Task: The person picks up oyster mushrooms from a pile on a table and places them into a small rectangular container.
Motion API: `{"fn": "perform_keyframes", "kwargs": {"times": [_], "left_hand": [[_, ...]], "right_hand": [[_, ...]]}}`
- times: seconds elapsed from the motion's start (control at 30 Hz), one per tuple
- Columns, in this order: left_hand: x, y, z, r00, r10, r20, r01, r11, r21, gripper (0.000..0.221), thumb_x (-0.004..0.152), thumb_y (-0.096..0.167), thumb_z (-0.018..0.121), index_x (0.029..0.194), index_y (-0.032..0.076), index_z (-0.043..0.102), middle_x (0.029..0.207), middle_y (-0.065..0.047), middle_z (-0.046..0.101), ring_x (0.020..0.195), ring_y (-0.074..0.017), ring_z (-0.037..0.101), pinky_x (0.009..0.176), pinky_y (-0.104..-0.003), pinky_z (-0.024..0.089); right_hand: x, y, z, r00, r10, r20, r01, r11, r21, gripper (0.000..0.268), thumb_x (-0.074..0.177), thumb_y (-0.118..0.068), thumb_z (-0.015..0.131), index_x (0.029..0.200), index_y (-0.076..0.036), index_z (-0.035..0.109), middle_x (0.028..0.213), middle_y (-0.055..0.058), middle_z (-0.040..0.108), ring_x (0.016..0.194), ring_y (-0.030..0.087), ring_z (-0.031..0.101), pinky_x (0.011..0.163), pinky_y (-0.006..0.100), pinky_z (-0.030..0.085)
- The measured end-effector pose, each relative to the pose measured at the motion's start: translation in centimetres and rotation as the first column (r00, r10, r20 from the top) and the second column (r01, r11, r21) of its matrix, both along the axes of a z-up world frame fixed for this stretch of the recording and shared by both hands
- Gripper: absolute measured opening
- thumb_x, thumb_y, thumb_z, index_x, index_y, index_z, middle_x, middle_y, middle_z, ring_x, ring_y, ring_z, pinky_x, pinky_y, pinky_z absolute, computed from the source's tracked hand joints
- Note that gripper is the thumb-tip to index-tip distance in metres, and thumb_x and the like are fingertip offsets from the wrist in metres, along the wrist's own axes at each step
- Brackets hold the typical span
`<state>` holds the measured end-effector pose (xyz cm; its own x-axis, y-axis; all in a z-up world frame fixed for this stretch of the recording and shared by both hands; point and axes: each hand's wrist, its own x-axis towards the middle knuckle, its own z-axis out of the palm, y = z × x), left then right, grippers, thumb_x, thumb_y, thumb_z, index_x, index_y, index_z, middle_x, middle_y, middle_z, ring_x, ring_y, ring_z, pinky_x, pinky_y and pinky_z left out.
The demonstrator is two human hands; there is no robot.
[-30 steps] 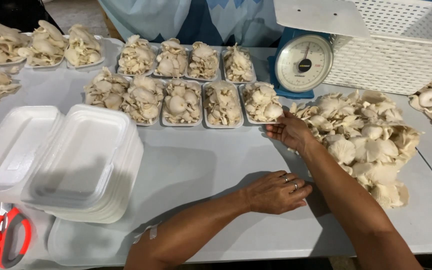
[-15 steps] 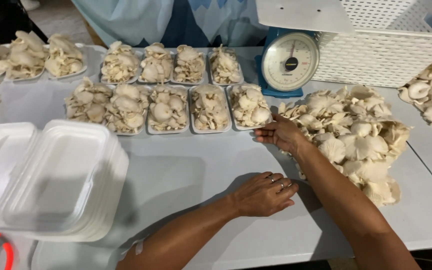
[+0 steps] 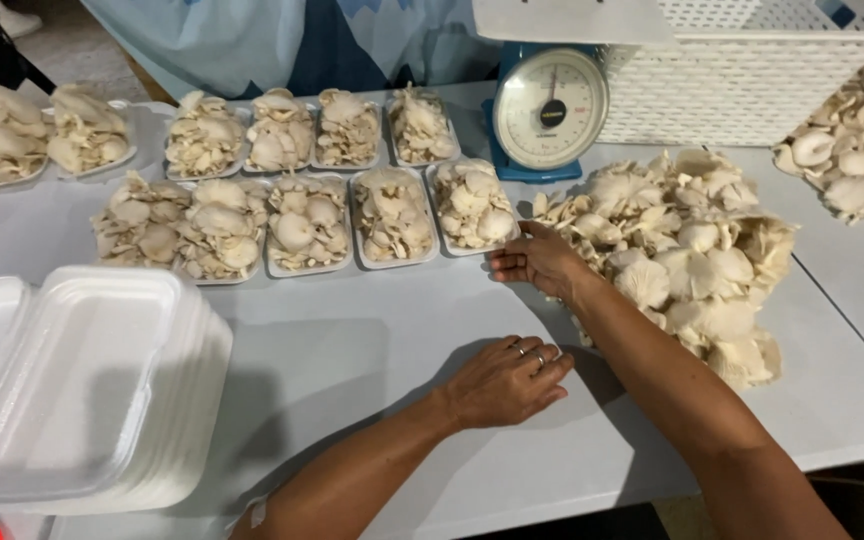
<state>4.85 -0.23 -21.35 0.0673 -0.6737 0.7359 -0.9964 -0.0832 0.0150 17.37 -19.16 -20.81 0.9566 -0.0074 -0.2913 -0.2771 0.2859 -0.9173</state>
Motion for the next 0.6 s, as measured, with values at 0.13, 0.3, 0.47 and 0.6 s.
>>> {"fn": "perform_keyframes", "kwargs": {"times": [0.13,0.3,0.47,0.6], "left_hand": [[0.2,-0.1,-0.1,1.0,0.012,0.004,-0.013,1.0,0.024,0.039,0.109,0.035,0.046,0.127,0.004,0.06,0.101,-0.015,0.065,0.097,-0.0366,0.069,0.075,-0.044,0.057],[-0.2,0.0,1.7,0.997,0.028,0.07,-0.029,1.0,0.009,0.036,0.108,0.033,0.049,0.127,0.005,0.06,0.102,-0.013,0.064,0.091,-0.0327,0.069,0.071,-0.04,0.057],[-0.2,-0.1,5.0,0.991,0.073,0.112,-0.075,0.997,0.018,0.035,0.107,0.03,0.052,0.131,0.006,0.058,0.104,-0.013,0.063,0.087,-0.0316,0.069,0.067,-0.038,0.057],[0.4,1.1,9.7,0.97,0.165,0.178,-0.172,0.985,0.021,0.03,0.1,0.025,0.059,0.122,0.006,0.063,0.099,-0.015,0.065,0.081,-0.0349,0.068,0.062,-0.044,0.055]], "right_hand": [[-1.0,-1.0,0.2,0.998,-0.068,0.0,0.068,0.998,-0.018,0.079,0.098,0.0,0.054,0.16,-0.008,0.006,0.109,0.031,0.071,0.082,0.034,0.077,0.071,0.056,0.068],[-3.2,-1.6,1.1,0.985,-0.165,0.047,0.166,0.986,-0.02,0.081,0.095,0.002,0.059,0.161,-0.017,0.017,0.111,0.026,0.07,0.088,0.034,0.076,0.074,0.053,0.069],[-4.9,-1.9,3.1,0.978,-0.169,0.122,0.178,0.982,-0.064,0.065,0.095,0.002,0.059,0.155,-0.015,0.041,0.131,0.028,0.054,0.114,0.035,0.065,0.091,0.051,0.061],[-3.2,-4.3,1.8,0.957,-0.208,0.2,0.222,0.974,-0.048,0.052,0.094,0.003,0.06,0.144,-0.008,0.055,0.126,0.017,0.054,0.109,0.027,0.064,0.086,0.043,0.061]]}}
